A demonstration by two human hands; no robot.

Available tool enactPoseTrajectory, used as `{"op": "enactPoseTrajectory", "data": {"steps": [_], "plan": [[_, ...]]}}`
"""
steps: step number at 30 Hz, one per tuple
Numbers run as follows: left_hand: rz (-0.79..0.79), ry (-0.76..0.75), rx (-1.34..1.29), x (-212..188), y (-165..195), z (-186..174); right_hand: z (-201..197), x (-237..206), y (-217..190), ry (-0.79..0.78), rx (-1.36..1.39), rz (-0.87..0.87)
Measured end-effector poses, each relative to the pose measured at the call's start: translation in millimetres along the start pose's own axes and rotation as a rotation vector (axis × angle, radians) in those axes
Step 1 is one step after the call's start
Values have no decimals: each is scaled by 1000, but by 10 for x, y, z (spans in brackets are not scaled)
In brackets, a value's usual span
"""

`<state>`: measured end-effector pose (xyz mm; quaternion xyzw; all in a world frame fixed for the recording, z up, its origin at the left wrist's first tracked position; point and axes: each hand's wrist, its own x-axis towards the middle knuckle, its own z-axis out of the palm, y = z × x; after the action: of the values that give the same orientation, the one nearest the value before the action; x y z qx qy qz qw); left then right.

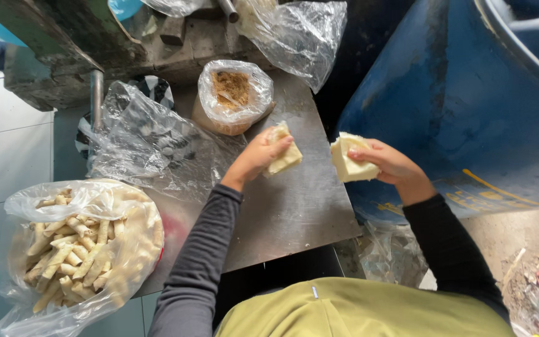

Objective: The person peels a white root vegetable by hand, cuts it into slices with a knife on a metal table, then wraps the slices together with brown filling in thin dough wrappers, setting finished wrapped pieces on the table.

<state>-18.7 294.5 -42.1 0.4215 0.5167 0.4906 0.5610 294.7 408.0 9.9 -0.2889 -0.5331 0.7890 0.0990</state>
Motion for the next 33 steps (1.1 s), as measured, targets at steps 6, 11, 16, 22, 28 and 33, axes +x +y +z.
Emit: {"op": "enactPoseTrajectory", "data": {"steps": [6,11,16,22,28,33], "plan": [[199,355,881,10,-4,239,155,-73,218,-29,51,24],[302,658,1119,-584,239,350,329,-146,277,29,156,14],[119,903,1307,-1441,186,130,744,-291,159,-15,225,-144],[61,912,1091,-1876,47,-60,1138,-205,25,-76,185,-160],[287,935,899,-2071,478,153,1641,-310,64,-329,303,-191],[308,584,943,-2309,614,490,1946,-402,12,-299,351,-252]]}}
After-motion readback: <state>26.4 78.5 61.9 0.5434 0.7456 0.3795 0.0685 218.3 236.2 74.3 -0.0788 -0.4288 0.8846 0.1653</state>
